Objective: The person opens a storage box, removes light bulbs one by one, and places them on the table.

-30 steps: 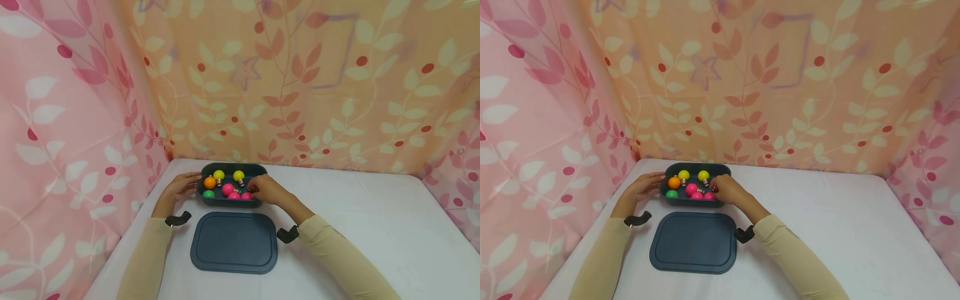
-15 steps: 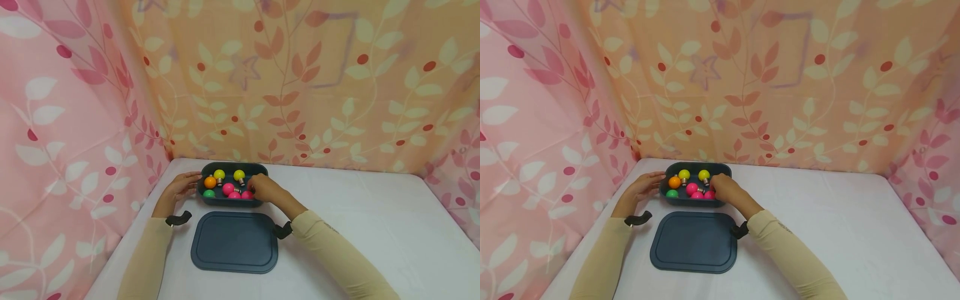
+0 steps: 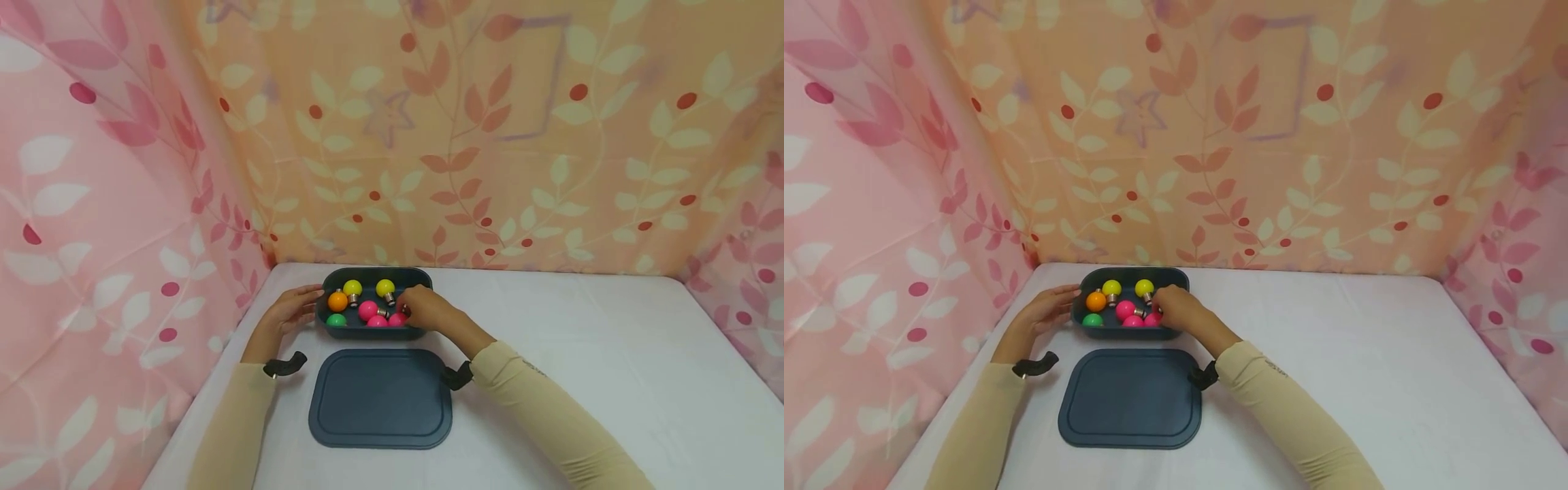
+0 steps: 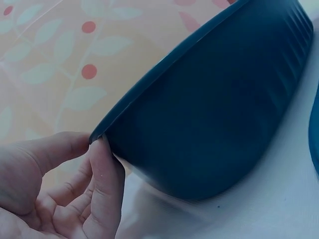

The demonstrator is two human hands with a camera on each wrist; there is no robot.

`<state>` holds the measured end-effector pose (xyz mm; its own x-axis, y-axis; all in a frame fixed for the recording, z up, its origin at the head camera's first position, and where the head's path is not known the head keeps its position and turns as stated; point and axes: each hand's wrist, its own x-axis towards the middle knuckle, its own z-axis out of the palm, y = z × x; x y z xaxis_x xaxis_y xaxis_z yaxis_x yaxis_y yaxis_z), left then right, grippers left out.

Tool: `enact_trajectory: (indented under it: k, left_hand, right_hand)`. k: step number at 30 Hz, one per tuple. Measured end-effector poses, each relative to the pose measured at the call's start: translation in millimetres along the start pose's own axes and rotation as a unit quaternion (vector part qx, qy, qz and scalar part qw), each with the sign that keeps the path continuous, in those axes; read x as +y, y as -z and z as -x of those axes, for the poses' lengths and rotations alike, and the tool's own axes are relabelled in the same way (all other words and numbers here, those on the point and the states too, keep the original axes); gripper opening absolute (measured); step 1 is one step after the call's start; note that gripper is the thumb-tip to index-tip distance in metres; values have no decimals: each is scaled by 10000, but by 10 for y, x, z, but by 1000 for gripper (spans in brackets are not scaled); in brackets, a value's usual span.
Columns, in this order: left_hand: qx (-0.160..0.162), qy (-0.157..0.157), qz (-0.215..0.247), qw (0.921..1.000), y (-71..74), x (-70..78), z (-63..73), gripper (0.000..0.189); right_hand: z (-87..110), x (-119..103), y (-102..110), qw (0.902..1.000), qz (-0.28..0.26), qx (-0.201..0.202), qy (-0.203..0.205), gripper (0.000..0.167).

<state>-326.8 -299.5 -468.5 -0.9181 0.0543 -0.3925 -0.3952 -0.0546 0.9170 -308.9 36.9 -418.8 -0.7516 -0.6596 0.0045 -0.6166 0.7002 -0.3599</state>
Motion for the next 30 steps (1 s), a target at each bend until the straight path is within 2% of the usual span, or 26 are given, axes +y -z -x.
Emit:
enact_trajectory:
  k: [5,13,20,30]
  left_hand:
    - [-54,23,156,9999,10,1,26,58]
    - [-74,8,27,10000,-32,64,52,58]
    - [-35,19,-39,10000,-88,46,50,59]
    - [93,20,-82,9999,-35,1,66,59]
  right_hand:
    - [3,-4,8,10000,-32,-71,29,21]
    - [16,36,13,9999,-146,-8,62,23]
    - [20,101,-21,9996,-250,24,92,22]
    - [-14,180,-106,9982,-291,375,360,25]
